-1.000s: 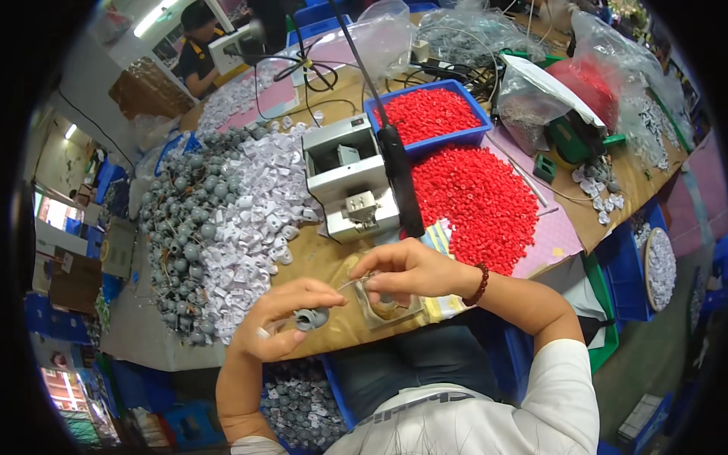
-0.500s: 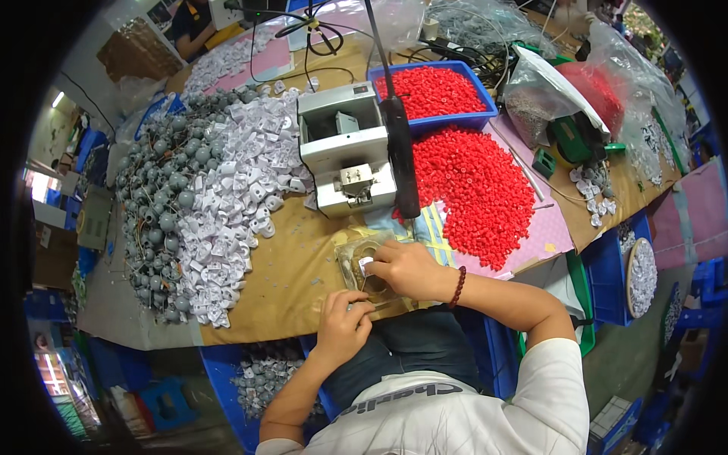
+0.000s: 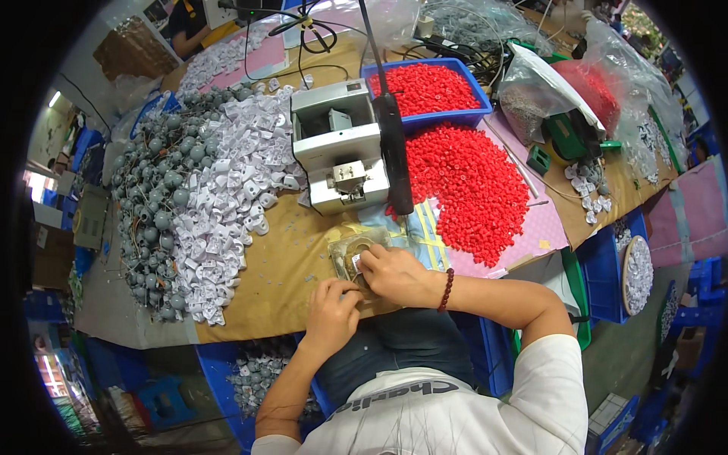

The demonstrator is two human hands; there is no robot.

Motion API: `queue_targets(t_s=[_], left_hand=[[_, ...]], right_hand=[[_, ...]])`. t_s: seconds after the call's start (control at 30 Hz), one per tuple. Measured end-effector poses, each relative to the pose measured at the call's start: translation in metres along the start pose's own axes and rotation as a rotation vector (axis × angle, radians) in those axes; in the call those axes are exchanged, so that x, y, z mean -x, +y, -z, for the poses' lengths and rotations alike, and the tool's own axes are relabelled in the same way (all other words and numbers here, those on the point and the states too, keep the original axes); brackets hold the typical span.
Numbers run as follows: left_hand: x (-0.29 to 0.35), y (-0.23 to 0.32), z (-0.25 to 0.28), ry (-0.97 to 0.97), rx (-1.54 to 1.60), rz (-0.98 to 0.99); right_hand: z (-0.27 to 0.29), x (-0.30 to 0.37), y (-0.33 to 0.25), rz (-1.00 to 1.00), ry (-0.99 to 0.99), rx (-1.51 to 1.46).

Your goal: Assembling small plastic components using an electric screwdriver and a screw feeder machine.

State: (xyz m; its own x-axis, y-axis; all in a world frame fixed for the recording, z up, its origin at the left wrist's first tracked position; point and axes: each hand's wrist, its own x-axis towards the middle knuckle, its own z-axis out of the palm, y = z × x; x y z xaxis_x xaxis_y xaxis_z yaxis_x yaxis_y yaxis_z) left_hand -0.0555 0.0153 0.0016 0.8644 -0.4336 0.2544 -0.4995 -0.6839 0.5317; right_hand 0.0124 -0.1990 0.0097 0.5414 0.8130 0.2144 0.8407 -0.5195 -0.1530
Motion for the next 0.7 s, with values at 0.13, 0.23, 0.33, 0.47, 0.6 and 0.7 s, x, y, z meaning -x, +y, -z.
queue_targets(t_s=[0.13, 0.23, 0.33, 0.47, 0.6, 0.7], left_hand=[[-0.011, 0.01, -0.005, 0.111, -0.192, 0.042], [-0.016, 0.009, -0.025, 0.118, -0.334, 0.04], [-0.015, 0.003, -0.037, 0.115, -0.362, 0.031], [-0.015, -0.003, -0.038, 0.123, -0.309, 0.013], [-0.016, -0.008, -0.039, 0.151, -0.248, -0.031], [-0.016, -0.007, -0.037, 0.182, -0.263, -0.052]], right_hand=[[-0.004, 0.006, -0.003, -0.007, 0.046, -0.048], [0.002, 0.015, 0.016, -0.026, 0.129, -0.271], [0.023, 0.032, 0.041, -0.244, 0.187, -0.552], [0.037, 0.052, 0.056, -0.321, 0.072, -0.558], [-0.004, 0.063, 0.049, -0.313, 0.05, -0.42], [-0.021, 0.062, 0.05, -0.496, 0.175, -0.461]])
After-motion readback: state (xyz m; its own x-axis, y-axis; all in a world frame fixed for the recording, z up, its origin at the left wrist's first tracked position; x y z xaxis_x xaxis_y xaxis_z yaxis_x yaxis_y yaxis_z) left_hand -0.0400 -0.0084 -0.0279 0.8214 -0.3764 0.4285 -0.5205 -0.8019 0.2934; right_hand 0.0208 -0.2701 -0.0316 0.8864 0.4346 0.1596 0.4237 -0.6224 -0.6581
